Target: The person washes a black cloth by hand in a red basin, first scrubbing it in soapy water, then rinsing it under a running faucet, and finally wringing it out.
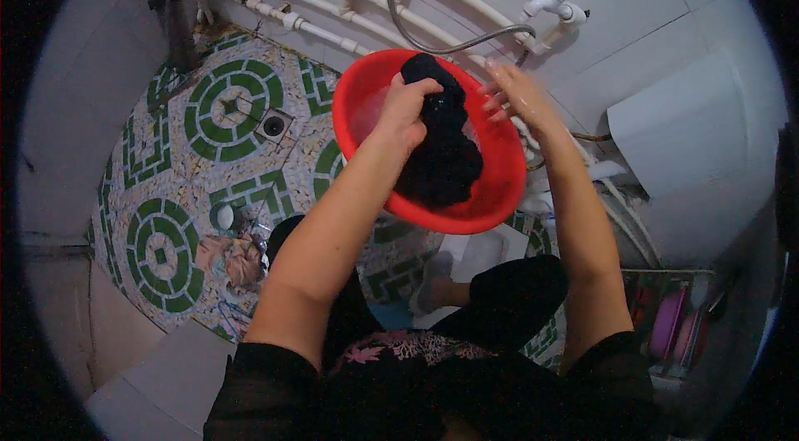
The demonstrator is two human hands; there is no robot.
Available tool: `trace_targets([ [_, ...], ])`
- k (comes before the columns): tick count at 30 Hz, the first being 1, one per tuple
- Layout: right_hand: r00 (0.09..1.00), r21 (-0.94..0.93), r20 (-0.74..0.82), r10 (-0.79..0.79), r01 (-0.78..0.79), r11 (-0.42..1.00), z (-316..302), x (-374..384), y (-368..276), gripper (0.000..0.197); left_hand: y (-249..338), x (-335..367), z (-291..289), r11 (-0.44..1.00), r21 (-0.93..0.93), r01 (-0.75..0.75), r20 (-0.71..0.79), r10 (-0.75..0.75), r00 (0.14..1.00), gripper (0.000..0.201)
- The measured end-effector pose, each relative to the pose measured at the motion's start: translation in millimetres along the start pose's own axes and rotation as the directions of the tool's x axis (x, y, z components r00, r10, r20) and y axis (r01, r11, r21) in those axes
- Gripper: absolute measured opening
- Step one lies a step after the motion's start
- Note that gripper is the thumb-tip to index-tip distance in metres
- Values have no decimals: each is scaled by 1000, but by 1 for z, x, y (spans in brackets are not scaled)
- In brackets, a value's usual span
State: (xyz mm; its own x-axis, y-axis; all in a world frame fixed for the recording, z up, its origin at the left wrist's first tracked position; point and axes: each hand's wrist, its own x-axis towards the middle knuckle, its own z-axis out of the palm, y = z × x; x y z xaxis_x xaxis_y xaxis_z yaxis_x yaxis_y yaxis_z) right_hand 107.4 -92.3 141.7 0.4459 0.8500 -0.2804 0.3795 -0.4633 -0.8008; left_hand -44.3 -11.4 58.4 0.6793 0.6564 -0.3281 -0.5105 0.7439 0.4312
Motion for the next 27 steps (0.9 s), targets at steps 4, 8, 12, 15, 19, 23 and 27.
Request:
trace_targets([
  [4, 964, 303, 245, -106, 28, 953, 47, -20, 15, 68, -12, 10, -11, 999, -40, 18, 139, -12, 990, 27],
  [8, 947, 502, 203, -251, 119, 856, 61, -25, 39, 74, -4, 2, -6, 991, -120, 55, 209, -29, 978, 29],
  [12, 954, 448, 159, -254, 159, 880, 65, -28, 55, 73, 2, -10, 3, 998, -28, -51, 200, 55, 978, 36],
  [15, 966, 490, 176, -191, 82, 868, 30, -39, 39, 66, 15, 1, 2, 951, 177, -253, 242, 207, 948, 45],
  [19, 994, 684, 95, -59, -22, 729, -20, -36, 28, 49, 15, 5, -3, 552, 596, -584, 358, 468, 808, 62],
  [23, 991, 781, -90, -101, 133, 609, -7, -22, 7, 33, -8, -28, 30, 610, 539, -581, 551, 267, 791, 74],
  [27, 912, 763, -35, -410, 289, 578, 19, -30, -20, 29, -18, -9, 11, 268, 648, -713, 509, 544, 667, 73],
])
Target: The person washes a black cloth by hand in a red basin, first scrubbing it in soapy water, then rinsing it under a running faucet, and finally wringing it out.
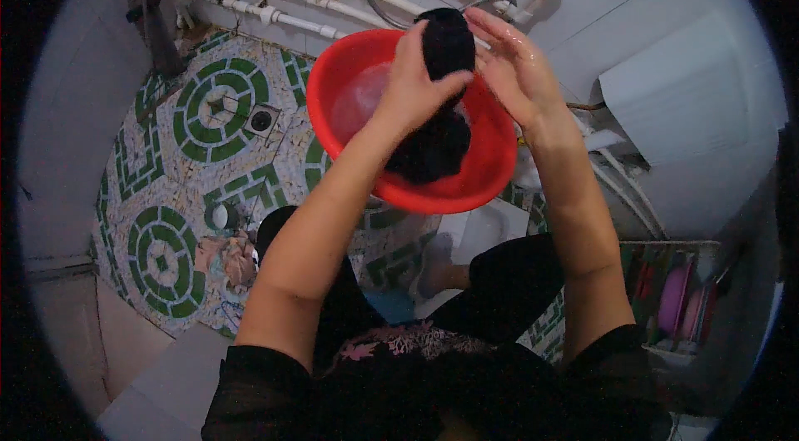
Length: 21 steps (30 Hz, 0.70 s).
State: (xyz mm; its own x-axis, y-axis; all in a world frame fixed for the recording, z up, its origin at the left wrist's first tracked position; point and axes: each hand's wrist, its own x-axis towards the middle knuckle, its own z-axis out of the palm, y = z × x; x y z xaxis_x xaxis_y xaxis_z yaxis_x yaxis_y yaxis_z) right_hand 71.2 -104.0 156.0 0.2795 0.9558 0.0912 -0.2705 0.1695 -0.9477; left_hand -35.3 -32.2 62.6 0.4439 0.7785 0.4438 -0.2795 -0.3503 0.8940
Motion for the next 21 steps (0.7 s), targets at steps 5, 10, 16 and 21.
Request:
trace_targets([
  [5, 994, -55, -107, 27, -33, 998, 5, -4, -5, 44, 18, 30, -33, 582, -764, 278, 87, -333, 939, 27],
  [10, 971, -472, -164, 173, -232, 850, -49, -34, 30, 55, 48, 62, -35, 565, -814, 132, 24, -195, 981, 23],
  [16, 994, -741, -72, 77, -105, 663, -85, -50, 54, 81, 135, 123, -6, 599, -773, 208, 82, -230, 970, 19],
  [21, 996, -869, -90, -24, -67, 489, -69, -43, 50, 92, 213, 171, 14, 633, -761, 143, 100, -103, 990, 15],
])
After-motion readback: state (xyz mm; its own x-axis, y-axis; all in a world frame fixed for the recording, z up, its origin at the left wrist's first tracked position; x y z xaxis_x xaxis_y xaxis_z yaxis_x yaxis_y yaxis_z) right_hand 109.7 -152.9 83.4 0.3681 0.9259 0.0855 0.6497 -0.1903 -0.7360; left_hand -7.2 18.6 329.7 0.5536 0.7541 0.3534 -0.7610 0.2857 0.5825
